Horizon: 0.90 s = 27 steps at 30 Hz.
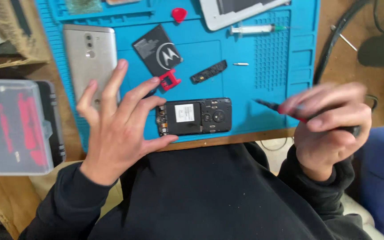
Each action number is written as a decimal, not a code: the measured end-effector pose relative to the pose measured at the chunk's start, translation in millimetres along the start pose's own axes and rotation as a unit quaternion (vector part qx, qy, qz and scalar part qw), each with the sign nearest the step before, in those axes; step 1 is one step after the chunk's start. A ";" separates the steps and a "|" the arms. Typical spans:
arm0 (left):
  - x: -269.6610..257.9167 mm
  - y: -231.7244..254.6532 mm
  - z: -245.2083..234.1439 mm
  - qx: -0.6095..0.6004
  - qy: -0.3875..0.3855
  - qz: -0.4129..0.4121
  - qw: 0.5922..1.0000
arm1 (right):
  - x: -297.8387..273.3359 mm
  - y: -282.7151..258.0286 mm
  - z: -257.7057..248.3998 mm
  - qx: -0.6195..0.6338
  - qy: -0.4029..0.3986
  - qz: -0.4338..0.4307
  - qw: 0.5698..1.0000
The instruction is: Disassembling a smartphone to access internal components using a screwdriver
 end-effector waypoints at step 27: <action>-15.8 -0.2 2.7 -0.102 0.058 -0.015 0.993 | -8.6 42.6 61.0 -0.305 -0.449 0.285 0.790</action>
Point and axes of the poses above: each hand's wrist, its own x-axis towards the middle knuckle, its own z-axis out of the palm, y = z × x, the point moved 7 cm from there along x, towards the middle knuckle, and after that the axes turned 2 degrees about y, right-handed, at the moved point
